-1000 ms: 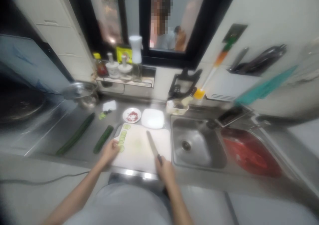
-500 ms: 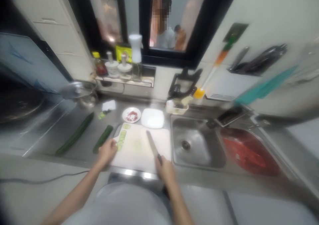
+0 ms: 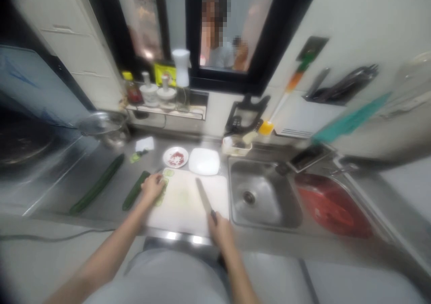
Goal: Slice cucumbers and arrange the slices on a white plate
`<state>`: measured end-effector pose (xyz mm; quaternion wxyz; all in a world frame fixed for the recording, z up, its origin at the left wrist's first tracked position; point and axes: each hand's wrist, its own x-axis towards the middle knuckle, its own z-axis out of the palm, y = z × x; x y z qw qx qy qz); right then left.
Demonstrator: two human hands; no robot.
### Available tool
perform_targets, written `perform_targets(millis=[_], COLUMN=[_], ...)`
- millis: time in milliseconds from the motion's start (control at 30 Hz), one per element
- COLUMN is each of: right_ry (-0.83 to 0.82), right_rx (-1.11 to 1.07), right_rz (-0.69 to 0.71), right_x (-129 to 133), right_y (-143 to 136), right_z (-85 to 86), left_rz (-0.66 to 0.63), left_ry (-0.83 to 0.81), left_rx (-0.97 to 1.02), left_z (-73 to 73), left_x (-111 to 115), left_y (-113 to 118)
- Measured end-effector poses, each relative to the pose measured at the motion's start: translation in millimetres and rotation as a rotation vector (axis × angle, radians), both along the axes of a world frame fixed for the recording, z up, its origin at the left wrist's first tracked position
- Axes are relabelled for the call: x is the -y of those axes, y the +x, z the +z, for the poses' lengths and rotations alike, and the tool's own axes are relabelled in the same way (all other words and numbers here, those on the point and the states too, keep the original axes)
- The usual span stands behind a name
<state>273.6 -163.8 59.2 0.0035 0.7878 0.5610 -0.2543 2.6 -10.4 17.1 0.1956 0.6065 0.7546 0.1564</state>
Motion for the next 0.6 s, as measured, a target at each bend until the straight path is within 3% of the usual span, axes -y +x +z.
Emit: perform_targets(millis=[233, 433, 600], right_ry=[0.011, 0.024, 0.021], right_rx=[-0.009, -0.008, -0.007], right_rz=[0.003, -0.017, -0.012], right_x=[-0.3, -0.1, -0.3], right_y=[-0.5, -1.1, -0.6], right_z=[-0.9, -1.9, -2.3], left_rz=[-0.102, -0.165, -0.133], left_ry=[-0.074, -0.057, -0.054], left_rx=[-0.142, -0.189, -0.124], left_z=[5.5, 0.9, -0.1], left_x=[-34.3, -38.7, -41.2], left_y=[11.8, 17.0, 17.4])
